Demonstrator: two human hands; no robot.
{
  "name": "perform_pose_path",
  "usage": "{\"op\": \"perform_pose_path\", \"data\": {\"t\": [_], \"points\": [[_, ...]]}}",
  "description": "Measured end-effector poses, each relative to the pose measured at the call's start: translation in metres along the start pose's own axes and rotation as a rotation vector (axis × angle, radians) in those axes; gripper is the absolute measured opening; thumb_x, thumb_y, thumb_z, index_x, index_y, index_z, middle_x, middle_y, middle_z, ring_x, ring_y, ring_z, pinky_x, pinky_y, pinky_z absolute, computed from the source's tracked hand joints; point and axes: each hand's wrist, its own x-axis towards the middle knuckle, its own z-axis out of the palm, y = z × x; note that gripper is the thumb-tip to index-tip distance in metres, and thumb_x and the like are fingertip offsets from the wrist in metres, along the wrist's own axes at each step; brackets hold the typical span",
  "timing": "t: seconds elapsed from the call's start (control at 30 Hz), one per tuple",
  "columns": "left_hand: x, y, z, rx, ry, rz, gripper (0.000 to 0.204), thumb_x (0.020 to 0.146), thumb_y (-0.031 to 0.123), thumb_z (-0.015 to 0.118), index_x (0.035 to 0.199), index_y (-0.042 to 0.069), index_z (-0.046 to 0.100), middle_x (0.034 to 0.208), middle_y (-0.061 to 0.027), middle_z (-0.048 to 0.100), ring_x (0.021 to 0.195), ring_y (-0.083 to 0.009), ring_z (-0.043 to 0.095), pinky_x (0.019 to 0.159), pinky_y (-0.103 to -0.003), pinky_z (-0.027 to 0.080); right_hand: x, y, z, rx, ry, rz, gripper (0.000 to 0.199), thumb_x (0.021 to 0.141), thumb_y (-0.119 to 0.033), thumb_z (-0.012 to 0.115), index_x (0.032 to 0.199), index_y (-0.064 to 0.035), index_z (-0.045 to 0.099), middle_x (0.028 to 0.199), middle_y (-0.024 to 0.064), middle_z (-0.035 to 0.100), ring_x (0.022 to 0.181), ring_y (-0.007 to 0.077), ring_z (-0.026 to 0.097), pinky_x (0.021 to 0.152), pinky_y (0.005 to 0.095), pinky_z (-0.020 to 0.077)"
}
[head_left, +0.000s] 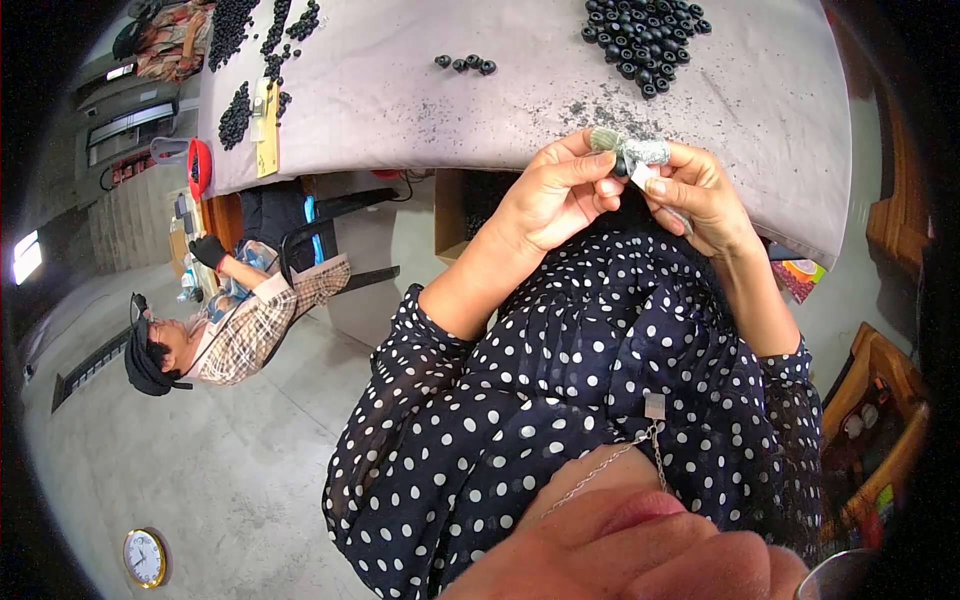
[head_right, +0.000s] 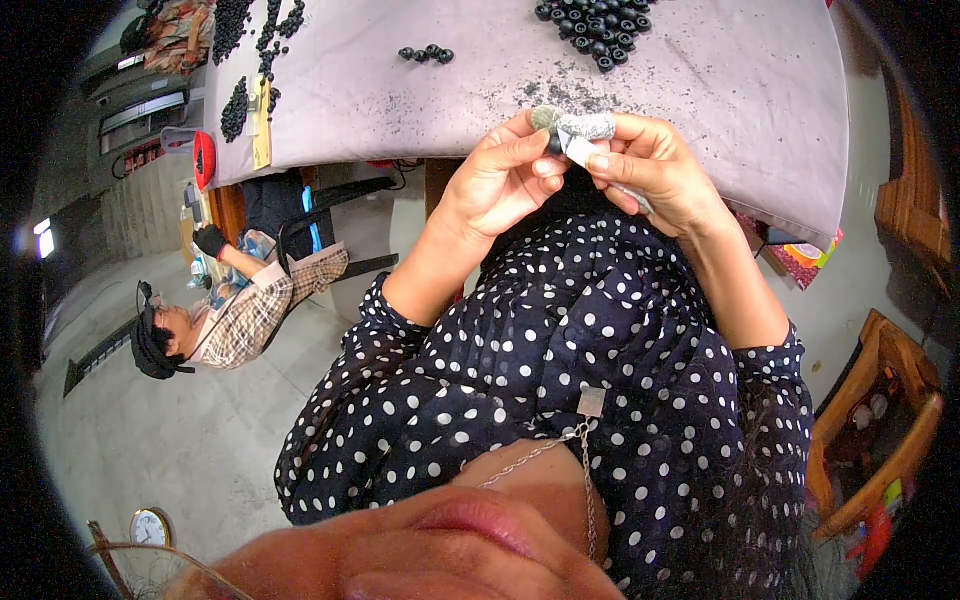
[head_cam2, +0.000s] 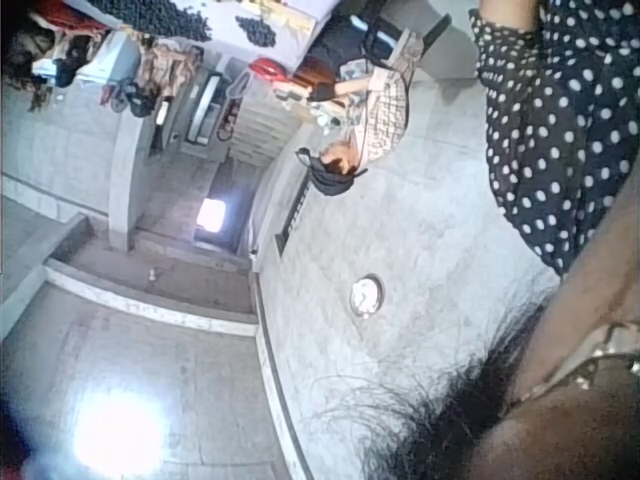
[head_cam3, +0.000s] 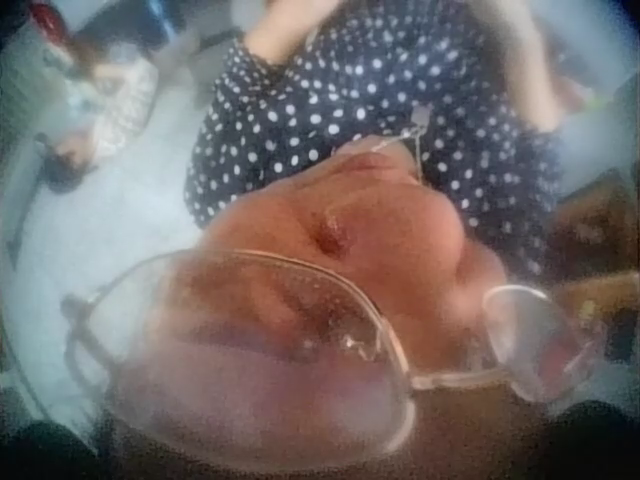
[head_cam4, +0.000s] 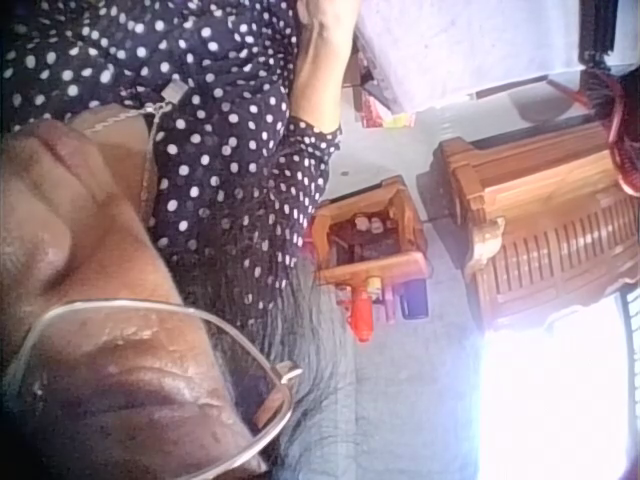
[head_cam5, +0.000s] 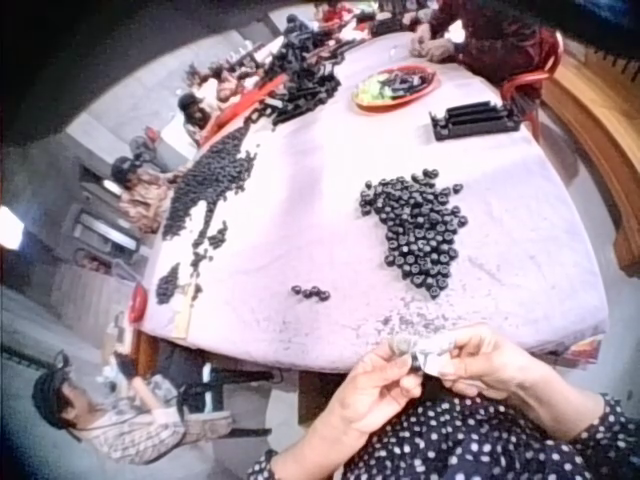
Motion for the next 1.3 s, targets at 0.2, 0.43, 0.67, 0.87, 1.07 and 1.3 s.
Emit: {"op": "perform_pose_path", "data": {"t": [0.2,0.43,0.67,0.87,1.07,1.3], "points": [[0.002,0.001,-0.005,-0.001,0.012,0.031,0.017,0.085,0.008,0.059,0.102,0.007,0.057,0.085,-0.0034,0.06,0.069,-0.0106,0.056,0.063,-0.024,0.051,0.0,-0.003,0.006,0.004,-0.061,-0.032,0.036,0.08,-0.008,0.065,0.112,0.0036,0.052,0.068,0.0004,0.052,0.046,0.0034,0.044,0.039,0.015,0.0341],[0.0,0.0,0.001,0.142,0.065,0.104,0.021,0.084,0.009,0.061,0.105,0.008,0.056,0.087,-0.0011,0.06,0.07,-0.0094,0.055,0.067,-0.026,0.052,-0.002,-0.007,0.011,-0.027,-0.048,-0.05,0.036,0.081,-0.007,0.064,0.113,0.0036,0.051,0.067,-0.0003,0.051,0.046,0.0037,0.043,0.038,0.0152,0.0337],[0.0,0.0,-0.004,0.133,0.039,0.109,0.022,0.084,0.009,0.061,0.105,0.008,0.056,0.086,-0.0017,0.06,0.07,-0.0093,0.055,0.066,-0.026,0.052,-0.001,-0.006,0.007,-0.017,-0.04,-0.022,0.034,0.081,-0.006,0.063,0.112,0.0036,0.053,0.07,0.0001,0.054,0.046,0.0029,0.043,0.039,0.0151,0.0342],[0.001,-0.003,-0.002,-0.078,-0.003,-0.012,0.015,0.085,0.01,0.06,0.1,0.008,0.057,0.084,-0.0027,0.06,0.068,-0.0103,0.056,0.06,-0.025,0.051,-0.001,-0.004,0.003,0.027,-0.058,-0.027,0.037,0.081,-0.004,0.062,0.115,0.0037,0.051,0.073,0.0017,0.057,0.047,0.0033,0.044,0.039,0.0151,0.0348],[0.001,-0.001,-0.003,-0.043,0.018,0.017,0.013,0.086,0.011,0.059,0.099,0.007,0.058,0.084,-0.0031,0.06,0.069,-0.0104,0.057,0.061,-0.026,0.053,-0.001,-0.004,0.005,0.031,-0.076,-0.028,0.04,0.08,-0.004,0.062,0.118,0.0037,0.049,0.075,0.0026,0.058,0.048,0.0036,0.044,0.04,0.0154,0.0349],[0.001,-0.003,-0.002,-0.041,-0.049,-0.019,0.013,0.086,0.01,0.059,0.099,0.007,0.058,0.085,-0.0031,0.06,0.068,-0.0097,0.055,0.061,-0.024,0.051,-0.001,-0.002,0.0,0.049,-0.065,0.0,0.037,0.08,-0.004,0.063,0.115,0.0028,0.051,0.079,0.0035,0.061,0.046,0.0033,0.044,0.039,0.0154,0.0345]]}}
